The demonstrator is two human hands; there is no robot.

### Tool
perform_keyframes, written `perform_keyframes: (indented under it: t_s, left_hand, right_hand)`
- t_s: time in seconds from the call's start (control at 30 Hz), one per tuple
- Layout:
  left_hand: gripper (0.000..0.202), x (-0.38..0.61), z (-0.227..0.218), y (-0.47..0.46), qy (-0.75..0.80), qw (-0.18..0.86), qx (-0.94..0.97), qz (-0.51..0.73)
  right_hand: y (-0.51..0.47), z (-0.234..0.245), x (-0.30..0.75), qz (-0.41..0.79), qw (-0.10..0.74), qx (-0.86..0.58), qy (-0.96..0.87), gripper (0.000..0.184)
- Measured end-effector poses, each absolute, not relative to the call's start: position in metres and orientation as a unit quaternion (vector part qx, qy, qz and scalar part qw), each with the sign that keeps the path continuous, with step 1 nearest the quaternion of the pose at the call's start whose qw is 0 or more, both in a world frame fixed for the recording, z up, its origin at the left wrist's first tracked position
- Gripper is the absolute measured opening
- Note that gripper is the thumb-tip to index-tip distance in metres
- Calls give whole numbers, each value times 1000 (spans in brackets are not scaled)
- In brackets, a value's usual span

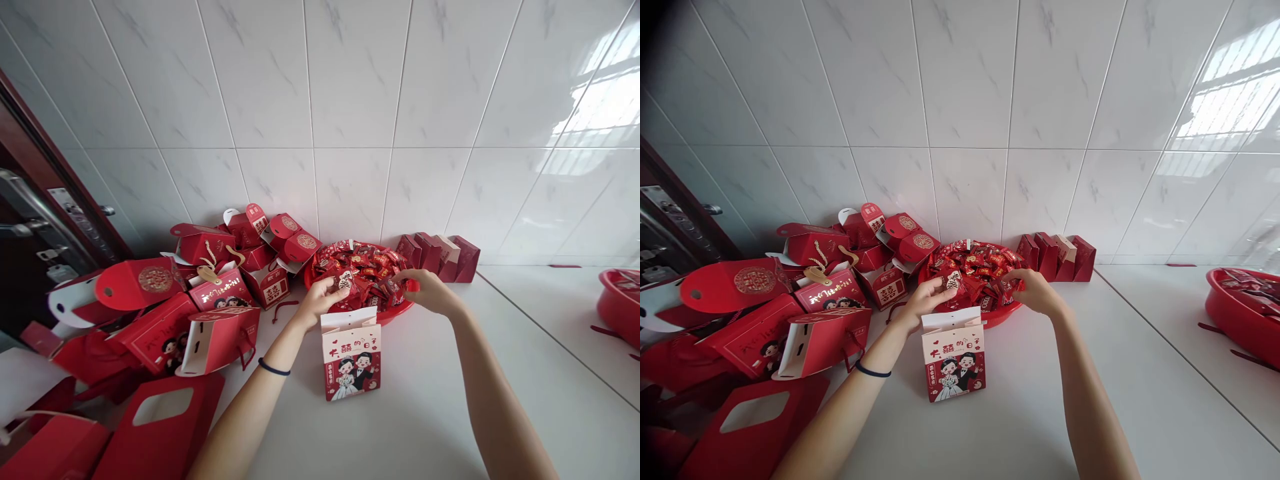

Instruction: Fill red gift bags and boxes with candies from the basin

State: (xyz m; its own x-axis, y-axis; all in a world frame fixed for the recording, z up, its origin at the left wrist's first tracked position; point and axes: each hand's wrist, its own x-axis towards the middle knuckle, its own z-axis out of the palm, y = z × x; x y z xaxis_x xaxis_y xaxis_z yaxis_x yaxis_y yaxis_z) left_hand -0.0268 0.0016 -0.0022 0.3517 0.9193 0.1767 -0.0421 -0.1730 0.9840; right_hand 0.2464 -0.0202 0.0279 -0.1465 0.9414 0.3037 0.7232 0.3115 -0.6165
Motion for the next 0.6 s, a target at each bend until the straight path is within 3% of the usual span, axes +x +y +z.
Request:
perform_keyframes:
  t_s: [0.17, 0.33, 0.47, 0.6]
  left_hand:
    - [60, -27, 0, 0, 356, 551, 608, 446]
    - [60, -27, 2, -2, 362, 556, 600, 446]
    - [60, -27, 0, 0, 357, 569, 590, 447]
    - [59, -27, -1, 1, 359, 566, 595, 443]
  right_hand:
    - [-21, 27, 250, 169, 272, -572, -755, 27]
    - [-11, 21, 251, 194, 396, -527, -726, 6]
    - [1, 9, 238, 162, 559, -560, -589, 28]
    - [10, -3, 223, 195, 563, -578, -558, 33]
